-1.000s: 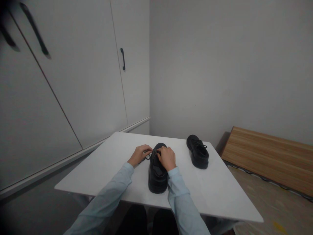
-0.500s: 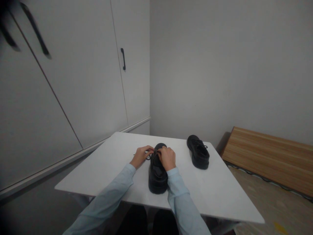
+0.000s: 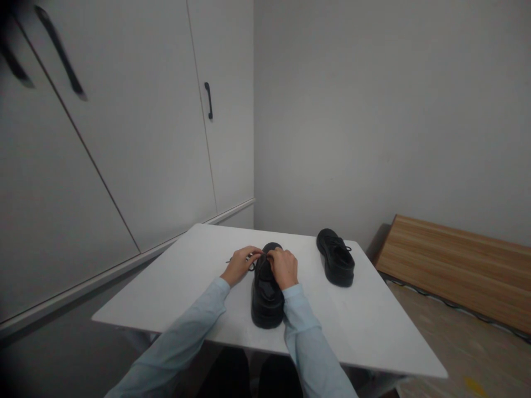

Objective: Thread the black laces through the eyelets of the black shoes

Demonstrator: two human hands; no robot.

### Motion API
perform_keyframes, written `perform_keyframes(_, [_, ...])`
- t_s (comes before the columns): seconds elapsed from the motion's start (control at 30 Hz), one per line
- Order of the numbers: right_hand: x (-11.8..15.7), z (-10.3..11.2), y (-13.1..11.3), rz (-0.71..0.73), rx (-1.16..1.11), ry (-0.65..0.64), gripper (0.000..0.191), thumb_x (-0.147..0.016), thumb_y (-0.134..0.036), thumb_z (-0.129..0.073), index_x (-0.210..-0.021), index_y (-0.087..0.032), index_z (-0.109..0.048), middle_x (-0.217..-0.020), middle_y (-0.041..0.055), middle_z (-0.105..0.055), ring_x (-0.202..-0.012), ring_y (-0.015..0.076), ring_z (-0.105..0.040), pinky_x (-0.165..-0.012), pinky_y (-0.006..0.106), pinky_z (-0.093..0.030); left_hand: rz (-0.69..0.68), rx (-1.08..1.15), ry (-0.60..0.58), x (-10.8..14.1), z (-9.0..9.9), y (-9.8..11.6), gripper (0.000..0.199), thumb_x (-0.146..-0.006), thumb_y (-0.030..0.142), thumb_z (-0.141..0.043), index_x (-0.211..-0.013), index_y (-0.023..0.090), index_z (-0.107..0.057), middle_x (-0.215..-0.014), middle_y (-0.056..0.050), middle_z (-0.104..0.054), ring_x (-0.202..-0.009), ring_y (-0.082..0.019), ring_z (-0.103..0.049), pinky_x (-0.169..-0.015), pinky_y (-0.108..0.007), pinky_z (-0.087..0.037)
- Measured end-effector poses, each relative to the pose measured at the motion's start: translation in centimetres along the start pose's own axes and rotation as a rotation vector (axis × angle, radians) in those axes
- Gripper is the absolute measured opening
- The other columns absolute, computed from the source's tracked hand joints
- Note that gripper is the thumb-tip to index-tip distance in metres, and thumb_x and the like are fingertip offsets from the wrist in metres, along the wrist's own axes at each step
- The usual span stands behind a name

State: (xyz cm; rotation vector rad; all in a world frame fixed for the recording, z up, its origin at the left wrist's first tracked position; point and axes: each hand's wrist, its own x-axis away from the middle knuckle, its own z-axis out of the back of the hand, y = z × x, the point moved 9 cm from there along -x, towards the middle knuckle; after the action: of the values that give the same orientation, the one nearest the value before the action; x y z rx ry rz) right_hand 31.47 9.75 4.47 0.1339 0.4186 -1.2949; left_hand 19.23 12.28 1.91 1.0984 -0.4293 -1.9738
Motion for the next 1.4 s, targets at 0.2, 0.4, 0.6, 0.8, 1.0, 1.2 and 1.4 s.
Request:
perform_keyframes(0.2, [0.0, 0.0, 0.3, -0.015, -0.036, 0.042, 0.017, -0.087, -0.020, -0.050, -0.088, -0.025, -0.066, -0.088, 0.0012, -0.068, -0.081, 0.0161, -0.061, -0.066, 0.025, -0.034, 0.048, 0.117, 0.001, -0.3, -0.1, 0.4, 0.029, -0.089, 0.035, -0.047, -0.105, 0.020, -0.067, -0.105, -0.006, -0.068, -0.099, -0.017, -0.061, -0.087, -0.028, -0.047])
perform_keyframes(0.4, [0.2, 0.2, 0.4, -0.022, -0.060, 0.076, 0.016, -0.088, -0.019, -0.048, -0.088, -0.024, -0.063, -0.088, 0.0010, -0.069, -0.081, 0.0159, -0.062, -0.066, 0.024, -0.034, 0.114, 0.163, -0.109, -0.5, -1.7, 0.2, 0.035, -0.088, 0.041, -0.046, -0.103, 0.019, -0.068, -0.102, -0.005, -0.070, -0.095, -0.018, -0.062, -0.089, -0.027, -0.045])
perform_keyframes(0.6, [0.4, 0.5, 0.9, -0.054, -0.141, 0.126, 0.014, -0.089, -0.020, -0.047, -0.089, -0.023, -0.061, -0.088, 0.0008, -0.069, -0.080, 0.0153, -0.062, -0.066, 0.024, -0.034, 0.137, 0.134, -0.188, -1.3, -1.9, -0.1, 0.042, -0.089, 0.045, -0.040, -0.097, 0.017, -0.070, -0.095, -0.004, -0.070, -0.091, -0.017, -0.062, -0.084, -0.025, -0.045])
perform_keyframes(0.8, [0.5, 0.6, 1.2, -0.076, -0.161, 0.149, 0.014, -0.089, -0.020, -0.045, -0.089, -0.023, -0.059, -0.088, 0.0005, -0.069, -0.077, 0.0149, -0.061, -0.063, 0.024, -0.031, 0.100, 0.029, -0.342, -2.9, -2.4, 1.1, 0.027, -0.082, 0.034, -0.050, -0.091, 0.018, -0.070, -0.093, -0.002, -0.070, -0.090, -0.015, -0.062, -0.081, -0.021, -0.044])
perform_keyframes(1.0, [0.6, 0.7, 1.5, -0.123, -0.170, 0.129, 0.013, -0.090, -0.022, -0.045, -0.090, -0.023, -0.058, -0.088, 0.0013, -0.069, -0.078, 0.0155, -0.061, -0.063, 0.024, -0.032, 0.117, -0.243, -0.385, -4.4, -2.9, 1.6, 0.018, -0.078, 0.026, -0.054, -0.080, 0.020, -0.071, -0.081, -0.002, -0.071, -0.078, -0.016, -0.063, -0.074, -0.022, -0.045])
perform_keyframes(1.2, [0.6, 0.5, 1.7, -0.140, -0.154, 0.131, 0.013, -0.089, -0.022, -0.045, -0.088, -0.023, -0.058, -0.085, 0.0017, -0.068, -0.077, 0.0158, -0.061, -0.063, 0.025, -0.031, 0.116, -0.309, -0.403, -4.5, -3.2, 2.3, 0.022, -0.079, 0.021, -0.050, -0.080, 0.018, -0.072, -0.081, -0.005, -0.072, -0.076, -0.017, -0.064, -0.072, -0.023, -0.045])
perform_keyframes(1.4, [0.7, 0.3, 2.7, -0.206, -0.249, 0.170, 0.013, -0.088, -0.023, -0.045, -0.085, -0.022, -0.057, -0.083, 0.0017, -0.068, -0.076, 0.0160, -0.061, -0.063, 0.024, -0.031, 0.199, -0.221, -0.433, -4.5, -3.1, 2.0, 0.021, -0.076, 0.024, -0.055, -0.082, 0.016, -0.074, -0.081, -0.005, -0.073, -0.078, -0.017, -0.065, -0.070, -0.022, -0.046])
